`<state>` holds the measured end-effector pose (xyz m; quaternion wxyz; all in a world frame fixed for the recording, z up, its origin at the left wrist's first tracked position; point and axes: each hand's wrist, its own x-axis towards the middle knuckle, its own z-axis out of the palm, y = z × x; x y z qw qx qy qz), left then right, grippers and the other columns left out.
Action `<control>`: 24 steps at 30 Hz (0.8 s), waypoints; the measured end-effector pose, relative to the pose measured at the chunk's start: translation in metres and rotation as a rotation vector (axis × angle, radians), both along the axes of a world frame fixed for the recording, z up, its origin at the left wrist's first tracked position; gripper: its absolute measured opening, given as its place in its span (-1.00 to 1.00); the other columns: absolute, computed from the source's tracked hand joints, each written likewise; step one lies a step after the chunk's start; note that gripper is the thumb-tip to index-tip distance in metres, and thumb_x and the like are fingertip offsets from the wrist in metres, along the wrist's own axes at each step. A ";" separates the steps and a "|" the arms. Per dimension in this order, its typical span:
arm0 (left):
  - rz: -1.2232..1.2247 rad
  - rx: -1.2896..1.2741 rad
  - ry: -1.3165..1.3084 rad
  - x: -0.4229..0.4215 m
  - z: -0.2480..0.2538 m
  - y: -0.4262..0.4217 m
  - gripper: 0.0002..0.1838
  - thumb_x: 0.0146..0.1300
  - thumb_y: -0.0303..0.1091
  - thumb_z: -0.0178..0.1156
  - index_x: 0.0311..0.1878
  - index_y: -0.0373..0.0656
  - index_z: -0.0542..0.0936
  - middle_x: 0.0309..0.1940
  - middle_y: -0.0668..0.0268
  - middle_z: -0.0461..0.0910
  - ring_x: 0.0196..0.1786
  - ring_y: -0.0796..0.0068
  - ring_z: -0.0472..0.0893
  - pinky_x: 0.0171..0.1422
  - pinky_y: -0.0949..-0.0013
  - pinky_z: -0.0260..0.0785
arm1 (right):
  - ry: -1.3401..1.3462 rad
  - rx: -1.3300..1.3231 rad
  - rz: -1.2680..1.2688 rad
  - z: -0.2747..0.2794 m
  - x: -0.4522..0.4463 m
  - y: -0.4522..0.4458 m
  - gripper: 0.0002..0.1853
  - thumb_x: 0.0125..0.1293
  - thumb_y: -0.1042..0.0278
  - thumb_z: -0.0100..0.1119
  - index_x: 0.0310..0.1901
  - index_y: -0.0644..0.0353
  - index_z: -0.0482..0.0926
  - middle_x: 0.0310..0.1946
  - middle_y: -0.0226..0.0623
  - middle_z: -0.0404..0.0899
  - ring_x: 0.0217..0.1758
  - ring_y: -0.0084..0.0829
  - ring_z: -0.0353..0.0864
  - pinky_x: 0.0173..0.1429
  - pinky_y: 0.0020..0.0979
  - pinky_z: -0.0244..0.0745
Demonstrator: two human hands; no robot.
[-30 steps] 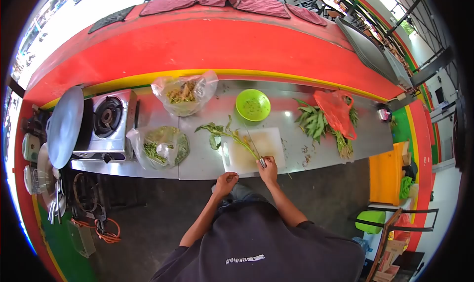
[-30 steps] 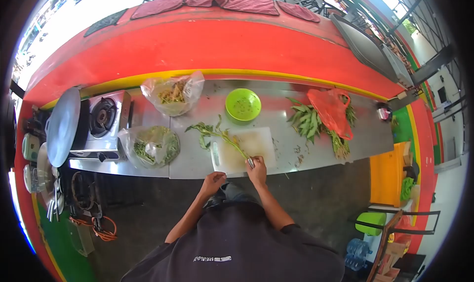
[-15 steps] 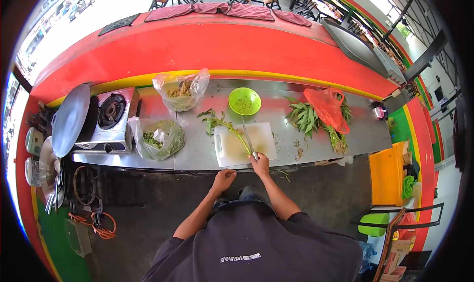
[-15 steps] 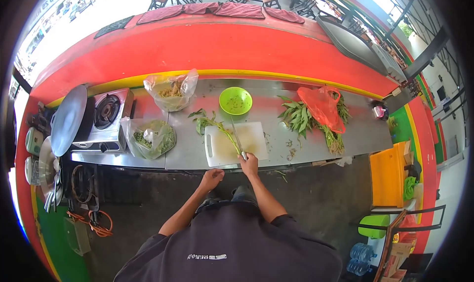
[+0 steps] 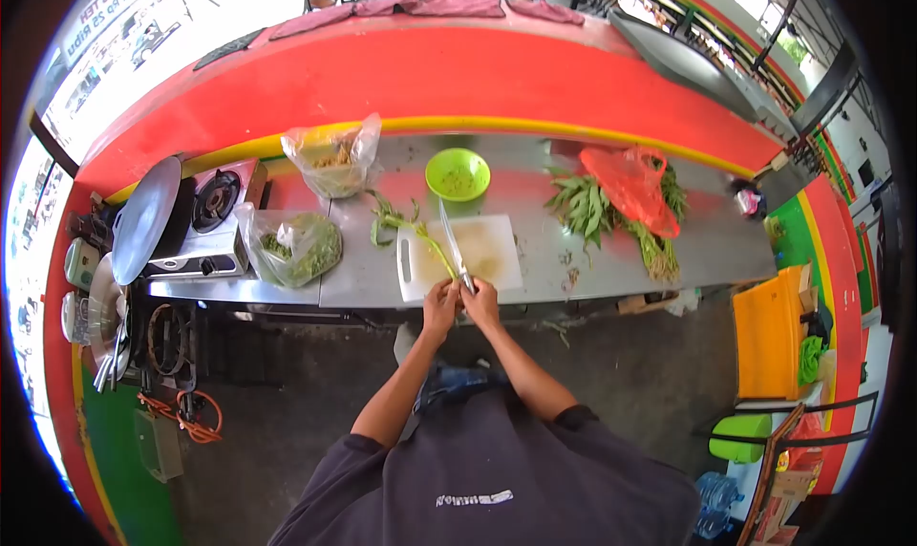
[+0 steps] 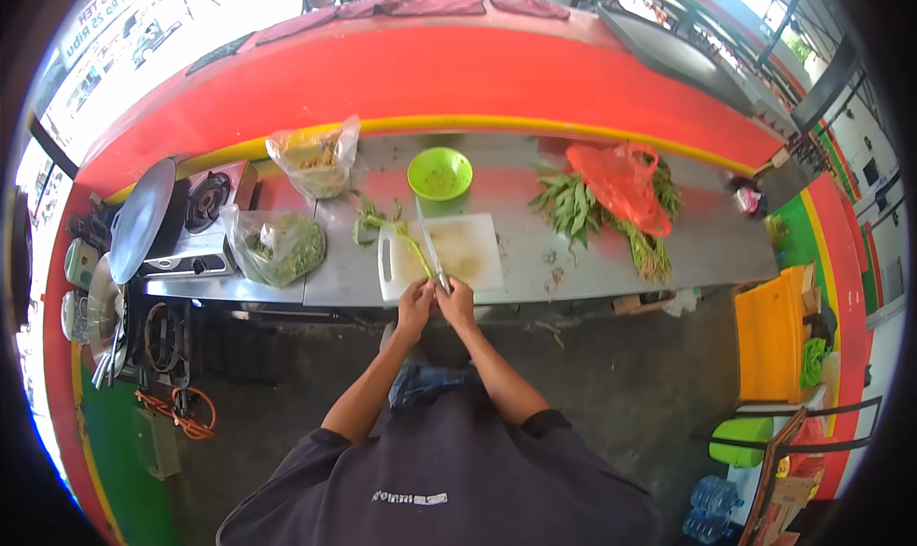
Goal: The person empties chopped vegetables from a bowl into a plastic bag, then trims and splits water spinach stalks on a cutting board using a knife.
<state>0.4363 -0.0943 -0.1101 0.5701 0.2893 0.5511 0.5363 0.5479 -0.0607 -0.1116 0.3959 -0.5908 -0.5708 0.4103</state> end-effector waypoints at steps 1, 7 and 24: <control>-0.011 -0.016 0.008 -0.001 -0.005 -0.010 -0.53 0.52 -0.18 0.21 0.31 -0.32 0.49 -0.12 0.24 0.70 -0.20 0.55 0.66 -0.19 0.50 0.51 | 0.038 0.043 0.028 -0.001 0.007 -0.004 -0.64 0.39 0.10 0.34 -0.26 0.32 0.68 -0.62 -0.34 0.55 -0.55 -0.57 0.44 -0.46 -0.35 0.37; -0.102 -0.127 0.084 -0.005 -0.006 -0.002 -0.53 0.45 -0.28 0.25 0.35 -0.20 0.48 -0.17 0.37 0.68 -0.25 0.63 0.59 -0.21 0.51 0.43 | -0.011 0.005 0.200 0.004 0.030 0.001 -0.63 0.45 0.03 0.27 -0.20 0.26 0.71 -0.58 -0.39 0.60 -0.65 -0.63 0.45 -0.59 -0.43 0.31; 0.193 -0.035 0.244 -0.031 -0.049 -0.006 -0.64 0.27 -0.44 0.41 0.10 -0.34 0.62 -0.16 0.21 0.73 -0.19 0.51 0.68 -0.06 0.44 0.53 | -0.194 0.006 -0.004 -0.036 0.055 -0.020 -0.61 0.28 0.07 0.43 -0.20 0.31 0.66 -0.51 -0.22 0.66 -0.51 -0.40 0.61 -0.30 -0.30 0.51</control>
